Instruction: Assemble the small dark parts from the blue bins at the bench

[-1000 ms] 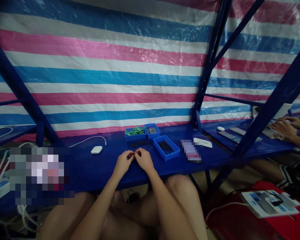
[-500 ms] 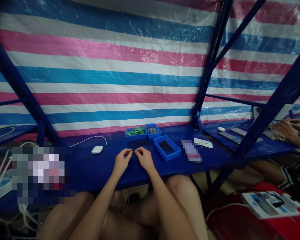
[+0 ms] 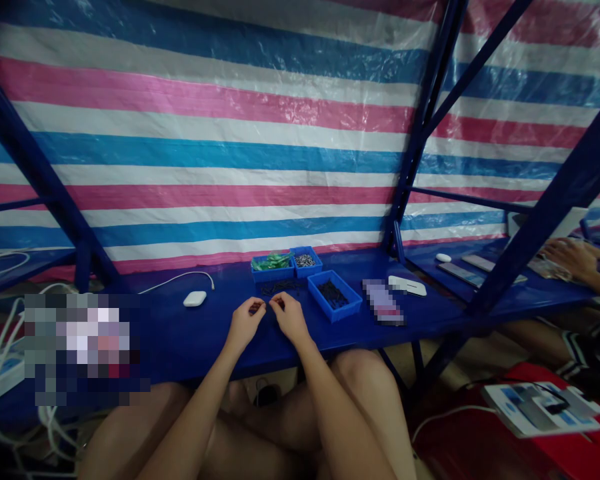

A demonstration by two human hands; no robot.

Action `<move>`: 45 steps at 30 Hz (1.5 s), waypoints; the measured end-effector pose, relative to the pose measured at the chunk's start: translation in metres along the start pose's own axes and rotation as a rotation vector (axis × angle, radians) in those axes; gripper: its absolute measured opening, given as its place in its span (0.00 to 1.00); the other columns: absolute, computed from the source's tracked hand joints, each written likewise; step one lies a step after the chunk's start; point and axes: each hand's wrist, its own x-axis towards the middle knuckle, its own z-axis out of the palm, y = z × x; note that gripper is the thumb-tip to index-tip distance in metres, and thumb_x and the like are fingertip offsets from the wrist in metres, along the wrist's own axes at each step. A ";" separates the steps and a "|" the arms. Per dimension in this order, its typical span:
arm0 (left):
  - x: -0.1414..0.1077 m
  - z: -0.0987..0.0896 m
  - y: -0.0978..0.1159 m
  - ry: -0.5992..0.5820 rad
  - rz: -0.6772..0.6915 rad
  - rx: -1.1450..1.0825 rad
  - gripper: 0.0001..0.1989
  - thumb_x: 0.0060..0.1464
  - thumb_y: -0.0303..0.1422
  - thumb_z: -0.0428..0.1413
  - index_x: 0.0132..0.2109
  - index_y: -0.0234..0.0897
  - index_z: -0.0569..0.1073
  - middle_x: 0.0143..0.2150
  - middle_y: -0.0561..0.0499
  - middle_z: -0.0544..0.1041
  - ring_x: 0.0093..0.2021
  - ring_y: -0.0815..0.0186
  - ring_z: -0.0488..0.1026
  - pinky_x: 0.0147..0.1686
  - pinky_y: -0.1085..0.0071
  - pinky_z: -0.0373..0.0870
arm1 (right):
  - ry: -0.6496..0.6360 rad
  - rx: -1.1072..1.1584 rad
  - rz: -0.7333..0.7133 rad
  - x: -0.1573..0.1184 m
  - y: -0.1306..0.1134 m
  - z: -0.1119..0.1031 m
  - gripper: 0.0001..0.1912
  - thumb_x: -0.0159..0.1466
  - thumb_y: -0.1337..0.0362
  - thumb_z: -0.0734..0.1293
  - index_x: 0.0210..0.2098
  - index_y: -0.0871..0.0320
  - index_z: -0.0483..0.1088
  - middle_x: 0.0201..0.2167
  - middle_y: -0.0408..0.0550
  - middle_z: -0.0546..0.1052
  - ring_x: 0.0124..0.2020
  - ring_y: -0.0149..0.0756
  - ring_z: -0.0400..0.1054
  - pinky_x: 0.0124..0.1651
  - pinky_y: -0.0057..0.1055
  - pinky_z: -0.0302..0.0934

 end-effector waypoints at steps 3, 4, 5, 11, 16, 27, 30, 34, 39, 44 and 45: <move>-0.001 0.001 0.000 -0.087 0.024 0.020 0.07 0.49 0.33 0.49 0.31 0.36 0.70 0.29 0.52 0.74 0.30 0.69 0.70 0.33 0.73 0.65 | 0.029 0.085 0.013 0.002 0.005 0.000 0.08 0.57 0.61 0.60 0.32 0.58 0.67 0.29 0.43 0.72 0.32 0.31 0.66 0.38 0.27 0.58; 0.000 0.001 0.000 -0.093 0.030 0.014 0.07 0.49 0.33 0.49 0.31 0.36 0.70 0.29 0.52 0.74 0.30 0.69 0.70 0.33 0.73 0.65 | 0.030 0.101 0.018 0.003 0.006 0.000 0.08 0.57 0.61 0.60 0.32 0.58 0.67 0.29 0.43 0.73 0.32 0.31 0.66 0.38 0.27 0.58; 0.000 0.001 0.000 -0.083 0.030 -0.001 0.07 0.49 0.34 0.49 0.31 0.36 0.71 0.30 0.52 0.74 0.31 0.69 0.70 0.34 0.73 0.65 | 0.031 0.110 0.024 0.003 0.007 0.000 0.08 0.57 0.61 0.60 0.32 0.58 0.67 0.29 0.43 0.73 0.32 0.31 0.66 0.38 0.27 0.58; 0.003 -0.002 0.000 0.050 -0.018 -0.164 0.09 0.49 0.36 0.50 0.33 0.35 0.71 0.31 0.49 0.75 0.33 0.66 0.71 0.36 0.71 0.67 | -0.063 0.025 -0.023 0.001 0.007 0.003 0.06 0.57 0.62 0.60 0.31 0.56 0.67 0.28 0.43 0.72 0.31 0.32 0.65 0.37 0.27 0.57; 0.003 0.000 -0.001 0.022 0.018 -0.175 0.09 0.48 0.36 0.51 0.34 0.35 0.72 0.32 0.48 0.75 0.33 0.66 0.72 0.36 0.70 0.67 | -0.129 -0.137 -0.088 -0.002 0.005 0.005 0.06 0.58 0.66 0.59 0.30 0.56 0.67 0.28 0.44 0.71 0.31 0.32 0.64 0.35 0.27 0.56; 0.001 0.001 -0.002 0.035 0.016 -0.076 0.08 0.50 0.35 0.50 0.34 0.36 0.70 0.31 0.51 0.74 0.33 0.67 0.71 0.34 0.72 0.67 | -0.030 -0.029 -0.009 -0.001 -0.003 0.000 0.12 0.59 0.58 0.58 0.29 0.57 0.68 0.26 0.42 0.72 0.29 0.31 0.65 0.34 0.25 0.55; 0.000 0.001 -0.003 -0.017 0.070 0.044 0.07 0.49 0.33 0.51 0.34 0.37 0.71 0.32 0.50 0.74 0.34 0.66 0.70 0.36 0.70 0.66 | -0.039 -0.012 0.015 -0.001 -0.005 -0.001 0.14 0.58 0.56 0.58 0.29 0.57 0.69 0.25 0.42 0.72 0.28 0.31 0.65 0.33 0.25 0.55; 0.000 0.001 -0.005 -0.032 0.124 0.127 0.05 0.47 0.30 0.52 0.35 0.38 0.71 0.32 0.50 0.74 0.35 0.66 0.69 0.36 0.70 0.65 | -0.071 -0.022 0.034 -0.002 -0.004 -0.002 0.14 0.57 0.55 0.59 0.28 0.58 0.70 0.25 0.42 0.73 0.27 0.30 0.64 0.32 0.25 0.56; 0.000 0.001 -0.004 -0.032 0.152 0.157 0.05 0.48 0.30 0.52 0.34 0.37 0.71 0.31 0.50 0.73 0.34 0.67 0.68 0.36 0.70 0.64 | -0.087 -0.032 0.042 0.000 -0.003 -0.003 0.13 0.58 0.58 0.57 0.28 0.58 0.70 0.25 0.43 0.73 0.28 0.31 0.65 0.33 0.25 0.56; -0.001 0.000 -0.001 -0.017 0.164 0.170 0.06 0.50 0.31 0.51 0.35 0.38 0.71 0.32 0.50 0.73 0.34 0.67 0.68 0.36 0.70 0.64 | -0.085 -0.017 0.052 0.001 -0.002 -0.002 0.13 0.58 0.59 0.56 0.28 0.58 0.70 0.26 0.43 0.73 0.29 0.32 0.65 0.34 0.26 0.56; -0.001 0.000 -0.001 -0.016 0.161 0.170 0.06 0.50 0.31 0.51 0.35 0.37 0.71 0.32 0.50 0.72 0.34 0.66 0.68 0.36 0.69 0.63 | -0.072 -0.004 0.046 0.000 -0.003 -0.002 0.13 0.58 0.59 0.56 0.29 0.57 0.69 0.27 0.43 0.73 0.30 0.32 0.65 0.35 0.26 0.57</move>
